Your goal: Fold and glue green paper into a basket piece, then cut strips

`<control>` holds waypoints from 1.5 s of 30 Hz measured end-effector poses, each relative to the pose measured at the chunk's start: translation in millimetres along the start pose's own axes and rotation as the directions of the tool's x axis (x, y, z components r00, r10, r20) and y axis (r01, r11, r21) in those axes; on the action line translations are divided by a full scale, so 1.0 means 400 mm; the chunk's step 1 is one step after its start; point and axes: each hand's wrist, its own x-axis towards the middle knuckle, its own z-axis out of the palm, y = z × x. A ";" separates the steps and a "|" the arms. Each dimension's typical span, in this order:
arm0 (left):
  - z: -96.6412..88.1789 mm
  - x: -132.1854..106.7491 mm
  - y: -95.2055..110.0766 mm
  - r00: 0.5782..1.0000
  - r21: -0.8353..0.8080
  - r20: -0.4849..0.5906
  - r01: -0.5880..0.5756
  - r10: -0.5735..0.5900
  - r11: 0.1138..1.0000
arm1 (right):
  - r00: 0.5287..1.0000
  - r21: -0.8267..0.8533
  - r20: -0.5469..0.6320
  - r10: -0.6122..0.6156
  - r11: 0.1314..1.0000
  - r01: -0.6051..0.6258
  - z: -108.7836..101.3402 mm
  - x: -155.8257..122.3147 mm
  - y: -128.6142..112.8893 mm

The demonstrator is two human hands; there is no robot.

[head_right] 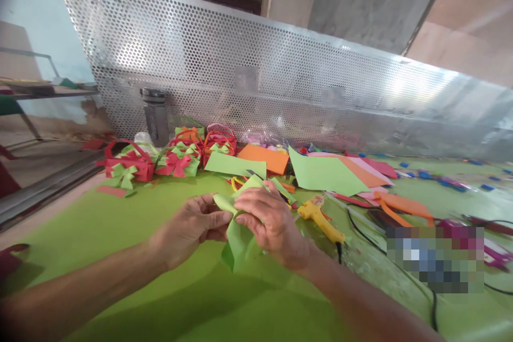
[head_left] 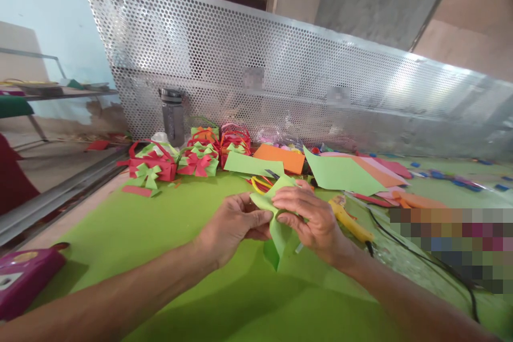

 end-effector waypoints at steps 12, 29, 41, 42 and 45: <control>0.031 -0.017 0.027 0.984 0.183 -0.177 0.009 0.024 0.983 | 1.000 0.018 -0.028 -0.001 1.000 0.001 0.001 0.005 -0.003; 0.021 -0.015 0.005 0.951 0.394 -0.070 -0.251 0.301 0.884 | 0.998 -0.042 -0.048 0.033 0.999 -0.035 -0.015 0.007 -0.016; 0.015 -0.036 0.023 0.795 0.683 0.099 -0.492 0.598 0.540 | 0.992 -0.016 -0.092 0.083 0.996 -0.085 -0.021 0.009 -0.030; 0.015 -0.033 0.022 0.793 0.679 0.101 -0.496 0.601 0.541 | 0.992 -0.018 -0.095 0.079 0.997 -0.081 -0.020 0.009 -0.032; 0.017 -0.027 0.017 0.802 0.641 0.078 -0.495 0.592 0.586 | 0.992 -0.020 -0.098 0.079 0.996 -0.081 -0.018 0.010 -0.040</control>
